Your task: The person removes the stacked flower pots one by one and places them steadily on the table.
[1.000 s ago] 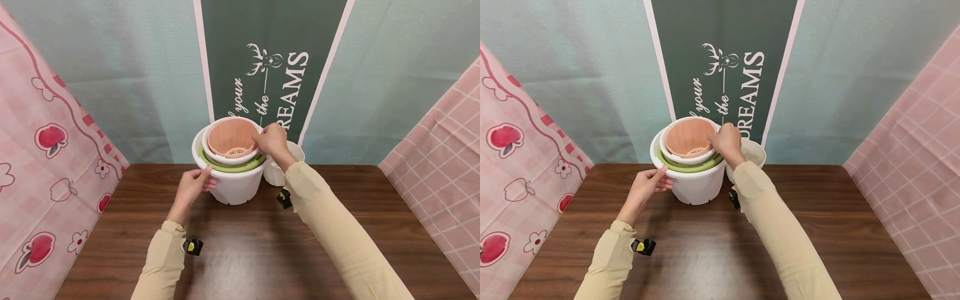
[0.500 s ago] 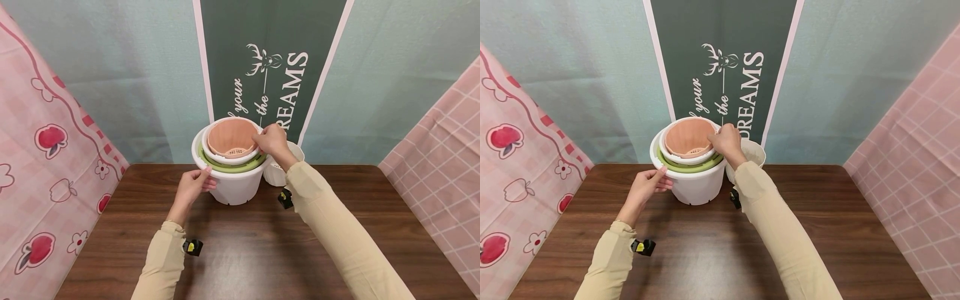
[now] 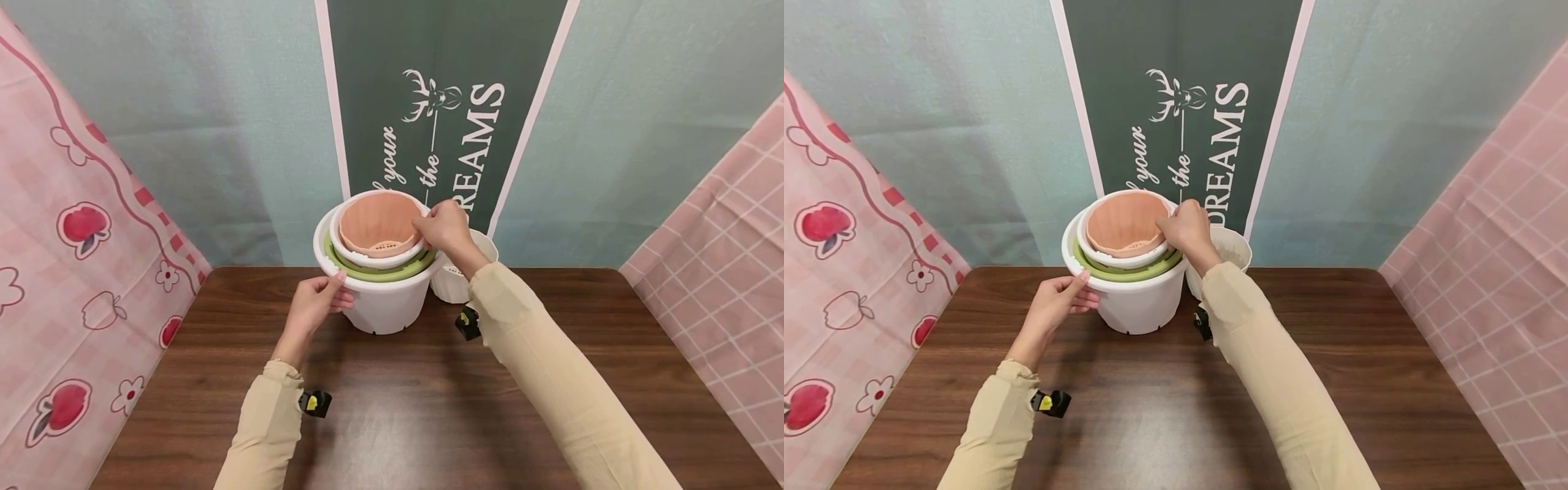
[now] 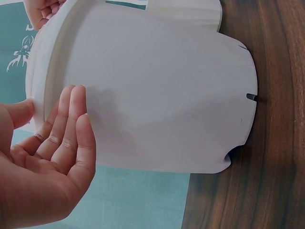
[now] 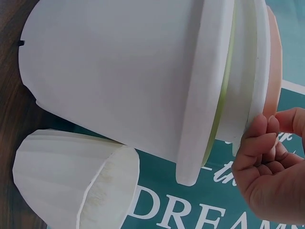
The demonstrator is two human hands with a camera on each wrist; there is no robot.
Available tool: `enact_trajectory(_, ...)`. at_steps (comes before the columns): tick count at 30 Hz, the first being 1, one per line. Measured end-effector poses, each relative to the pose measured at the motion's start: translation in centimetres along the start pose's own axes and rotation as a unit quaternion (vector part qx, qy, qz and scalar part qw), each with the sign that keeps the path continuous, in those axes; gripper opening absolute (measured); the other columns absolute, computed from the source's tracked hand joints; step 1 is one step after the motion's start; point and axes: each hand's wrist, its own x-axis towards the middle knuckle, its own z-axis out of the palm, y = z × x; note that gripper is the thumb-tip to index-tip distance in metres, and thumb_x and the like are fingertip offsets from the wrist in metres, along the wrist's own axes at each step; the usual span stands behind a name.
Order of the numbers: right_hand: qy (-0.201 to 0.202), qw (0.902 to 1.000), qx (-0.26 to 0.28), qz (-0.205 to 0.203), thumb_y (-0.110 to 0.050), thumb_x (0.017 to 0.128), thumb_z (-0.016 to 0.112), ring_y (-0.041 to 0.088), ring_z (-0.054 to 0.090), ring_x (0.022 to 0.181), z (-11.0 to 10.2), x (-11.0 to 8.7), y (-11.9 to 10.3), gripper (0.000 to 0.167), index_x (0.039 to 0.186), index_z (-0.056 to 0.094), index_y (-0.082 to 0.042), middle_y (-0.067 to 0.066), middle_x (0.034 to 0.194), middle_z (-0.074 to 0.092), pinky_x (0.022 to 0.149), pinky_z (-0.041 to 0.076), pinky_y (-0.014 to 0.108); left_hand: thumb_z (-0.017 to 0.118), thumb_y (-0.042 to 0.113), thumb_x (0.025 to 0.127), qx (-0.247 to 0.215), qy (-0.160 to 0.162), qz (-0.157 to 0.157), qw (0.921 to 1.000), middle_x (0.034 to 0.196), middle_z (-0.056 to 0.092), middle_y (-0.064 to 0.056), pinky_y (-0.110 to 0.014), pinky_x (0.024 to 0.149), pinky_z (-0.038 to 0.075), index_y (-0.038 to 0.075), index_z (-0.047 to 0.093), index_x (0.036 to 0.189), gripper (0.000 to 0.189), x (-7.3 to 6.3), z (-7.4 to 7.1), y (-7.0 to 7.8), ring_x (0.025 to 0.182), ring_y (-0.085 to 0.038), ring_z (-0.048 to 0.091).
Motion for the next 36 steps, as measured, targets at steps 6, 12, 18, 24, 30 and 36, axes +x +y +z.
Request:
enact_trajectory(6,0.002,1.0000,0.004,-0.008,-0.019,0.085,0.056,0.020,0.056,0.047,-0.4,-0.1,-0.4,0.036,0.051,0.053,-0.006,0.008,0.045,0.053,0.044,0.041,0.023,0.053,0.031,0.093,-0.008,-0.002,0.003,1.0000,0.072,0.067,-0.012,-0.023,0.060,0.052,-0.009,0.062,0.092,0.042,0.0,0.0,0.0,0.063,-0.014,0.066)
enact_trajectory(12,0.006,0.9992,0.031,-0.025,-0.016,0.083,0.055,0.023,0.062,0.050,-0.9,-0.2,-0.9,0.034,0.051,0.050,-0.006,0.010,0.049,0.058,0.049,0.051,0.027,0.053,0.032,0.093,-0.007,-0.003,0.004,1.0000,0.072,0.067,-0.011,-0.023,0.059,0.052,-0.009,0.062,0.092,0.042,0.0,0.0,0.1,0.062,-0.013,0.065)
enact_trajectory(18,-0.016,0.9990,0.031,-0.028,-0.014,0.084,0.054,0.024,0.064,0.056,-1.3,-0.3,-1.2,0.032,0.055,0.057,-0.002,0.009,0.051,0.060,0.051,0.050,0.024,0.053,0.032,0.093,-0.008,-0.003,0.005,0.9999,0.072,0.067,-0.012,-0.023,0.059,0.052,-0.009,0.062,0.092,0.043,0.1,-0.1,-0.1,0.062,-0.013,0.066)
enact_trajectory(24,-0.029,0.9986,0.037,-0.025,-0.014,0.085,0.054,0.026,0.065,0.060,-1.5,-0.3,-1.2,0.031,0.058,0.060,0.000,0.010,0.052,0.060,0.057,0.051,0.026,0.053,0.032,0.093,-0.009,-0.003,0.006,0.9999,0.071,0.067,-0.011,-0.023,0.058,0.052,-0.009,0.062,0.091,0.042,0.1,0.0,0.0,0.061,-0.013,0.065)
enact_trajectory(30,-0.023,0.9982,0.048,-0.030,-0.013,0.086,0.053,0.022,0.064,0.055,-2.1,-0.4,-1.6,0.030,0.062,0.062,0.002,0.009,0.052,0.061,0.057,0.050,0.023,0.053,0.031,0.093,-0.012,-0.004,0.005,0.9999,0.071,0.067,-0.011,-0.023,0.058,0.052,-0.010,0.062,0.093,0.042,0.0,0.1,0.0,0.061,-0.013,0.065)
enact_trajectory(36,-0.023,0.9964,0.071,-0.039,-0.011,0.086,0.052,0.015,0.062,0.049,-2.8,-0.4,-2.1,0.029,0.061,0.060,0.003,0.008,0.052,0.061,0.061,0.054,0.029,0.053,0.032,0.093,-0.009,-0.002,0.004,0.9999,0.071,0.067,-0.011,-0.024,0.060,0.052,-0.009,0.062,0.093,0.042,0.0,0.1,0.0,0.062,-0.013,0.065)
